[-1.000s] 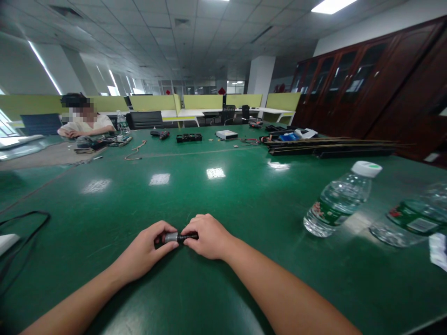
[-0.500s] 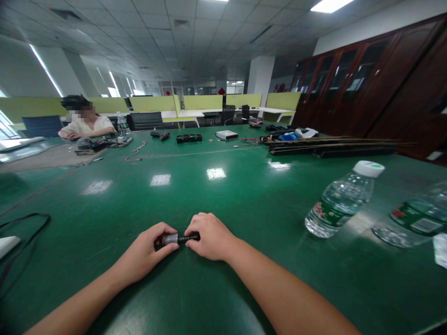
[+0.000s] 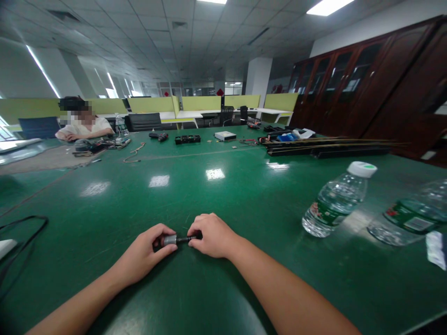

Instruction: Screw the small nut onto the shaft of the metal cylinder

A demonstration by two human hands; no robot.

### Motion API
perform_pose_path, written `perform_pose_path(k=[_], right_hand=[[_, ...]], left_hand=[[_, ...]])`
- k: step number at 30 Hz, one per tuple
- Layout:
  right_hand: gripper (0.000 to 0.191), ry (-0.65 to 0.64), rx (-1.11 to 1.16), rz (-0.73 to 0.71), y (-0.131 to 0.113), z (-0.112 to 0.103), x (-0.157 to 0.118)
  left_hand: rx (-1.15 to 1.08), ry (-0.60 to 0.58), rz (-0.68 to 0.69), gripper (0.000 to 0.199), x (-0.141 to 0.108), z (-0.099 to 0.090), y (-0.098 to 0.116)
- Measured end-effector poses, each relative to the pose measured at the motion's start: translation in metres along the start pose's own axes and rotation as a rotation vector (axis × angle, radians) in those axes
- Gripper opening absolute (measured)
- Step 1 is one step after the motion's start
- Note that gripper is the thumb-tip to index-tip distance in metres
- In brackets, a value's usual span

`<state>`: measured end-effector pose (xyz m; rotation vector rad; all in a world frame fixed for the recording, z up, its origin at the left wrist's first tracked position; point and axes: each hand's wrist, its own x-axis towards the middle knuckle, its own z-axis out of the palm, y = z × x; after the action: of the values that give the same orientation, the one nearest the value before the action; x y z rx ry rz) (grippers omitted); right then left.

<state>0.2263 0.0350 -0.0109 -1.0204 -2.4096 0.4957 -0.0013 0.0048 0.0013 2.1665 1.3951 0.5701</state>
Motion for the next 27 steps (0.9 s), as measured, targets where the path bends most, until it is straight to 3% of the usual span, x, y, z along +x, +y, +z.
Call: perform_pose_path(k=[12,21,27], right_hand=[[0.010,-0.010,0.040,0.046,0.004,-0.008,-0.004],[0.009,0.012,0.118,0.201,0.034,-0.025,-0.009],[0.010,-0.046,0.132,0.113,0.018,-0.021,-0.008]], left_hand=[[-0.001,0.000,-0.006,0.020,0.000,0.000,0.000],[0.004,0.003,0.012,0.020,0.000,-0.002,0.001],[-0.010,0.008,0.002,0.018,-0.001,-0.002,0.002]])
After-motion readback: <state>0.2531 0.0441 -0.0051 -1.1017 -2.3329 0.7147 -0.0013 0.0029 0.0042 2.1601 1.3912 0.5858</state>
